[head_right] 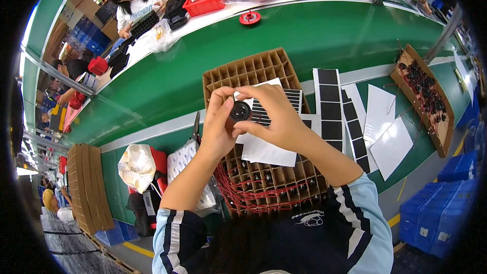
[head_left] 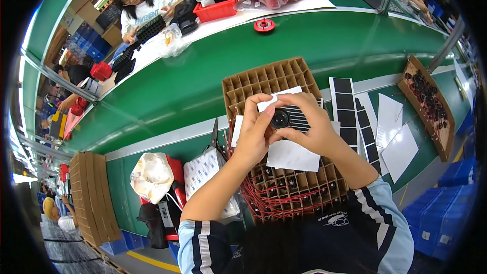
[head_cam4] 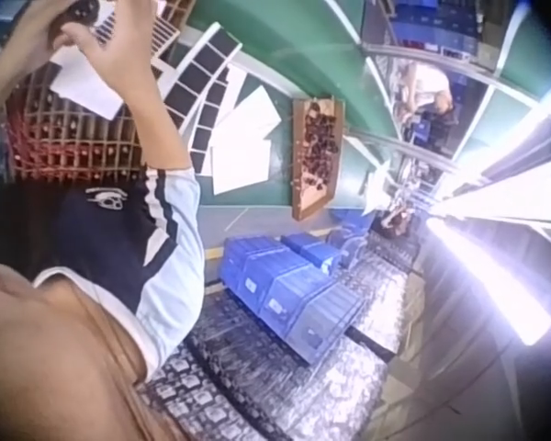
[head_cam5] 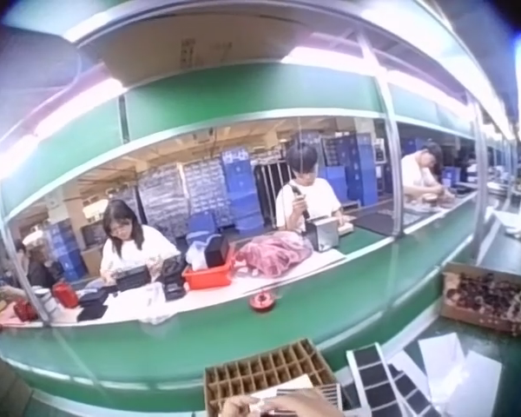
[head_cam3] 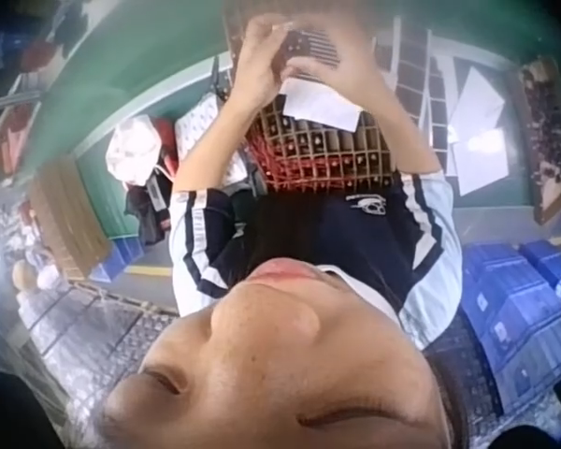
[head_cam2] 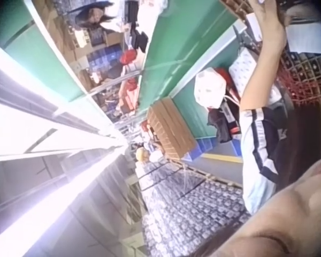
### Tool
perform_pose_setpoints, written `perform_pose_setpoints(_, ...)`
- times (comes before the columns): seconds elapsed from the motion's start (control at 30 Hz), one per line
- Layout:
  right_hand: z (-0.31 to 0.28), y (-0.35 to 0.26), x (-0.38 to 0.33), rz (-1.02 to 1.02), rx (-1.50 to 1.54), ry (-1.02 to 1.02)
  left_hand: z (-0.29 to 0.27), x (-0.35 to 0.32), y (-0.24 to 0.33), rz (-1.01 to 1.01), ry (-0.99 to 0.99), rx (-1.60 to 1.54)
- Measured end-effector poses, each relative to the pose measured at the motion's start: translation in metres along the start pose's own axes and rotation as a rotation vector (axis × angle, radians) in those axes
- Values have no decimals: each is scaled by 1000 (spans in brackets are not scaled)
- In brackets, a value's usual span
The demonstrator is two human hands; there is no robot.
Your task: Manually assemble electrical components and wires on a factory production line.
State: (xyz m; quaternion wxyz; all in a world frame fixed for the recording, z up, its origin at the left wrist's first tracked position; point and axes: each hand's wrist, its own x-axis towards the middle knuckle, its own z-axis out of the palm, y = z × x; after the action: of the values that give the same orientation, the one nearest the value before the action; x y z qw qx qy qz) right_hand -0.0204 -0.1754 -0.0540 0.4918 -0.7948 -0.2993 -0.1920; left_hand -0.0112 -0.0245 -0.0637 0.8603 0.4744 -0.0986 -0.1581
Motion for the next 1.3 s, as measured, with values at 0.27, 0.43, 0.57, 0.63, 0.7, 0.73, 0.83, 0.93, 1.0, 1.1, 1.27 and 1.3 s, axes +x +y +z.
perform_pose_setpoints(0.27, 6, 1, -4, -144, -90, 56, 3, -2, 0, 42, -31, 52)
perform_pose_setpoints(0.43, 7, -5, -1, -108, -53, 62, 3, -2, -3, 162, -40, 102)
perform_pose_setpoints(0.57, 8, -2, -4, -112, -49, 35, -2, -2, -3, 97, -64, 80)
perform_pose_setpoints(0.63, 8, 1, -5, -113, -56, 35, -3, 0, -4, 87, -94, 71)
perform_pose_setpoints(0.7, 7, 3, -5, -115, -66, 36, 0, -1, -2, 63, -132, 16)
perform_pose_setpoints(0.73, 6, 4, -5, -118, -104, 44, 1, -3, -1, 40, -163, -39)
perform_pose_setpoints(0.83, 7, 1, -3, -75, -93, 56, 6, -4, -1, 76, -102, 24)
perform_pose_setpoints(0.93, 12, 1, -2, -23, 14, 46, -3, -2, -3, 127, -131, 218)
perform_pose_setpoints(1.0, 12, 3, -4, -49, -47, 18, -3, -1, -8, 134, -107, 278)
perform_pose_setpoints(1.1, 12, 3, -4, -75, -92, 66, -2, -3, -4, 33, -158, 196)
perform_pose_setpoints(1.27, 8, 6, -6, 5, 34, -32, 5, -7, 3, -20, -203, 269)
perform_pose_setpoints(1.3, 8, 6, -4, 19, 98, -58, 4, -6, 4, -17, -203, 269)
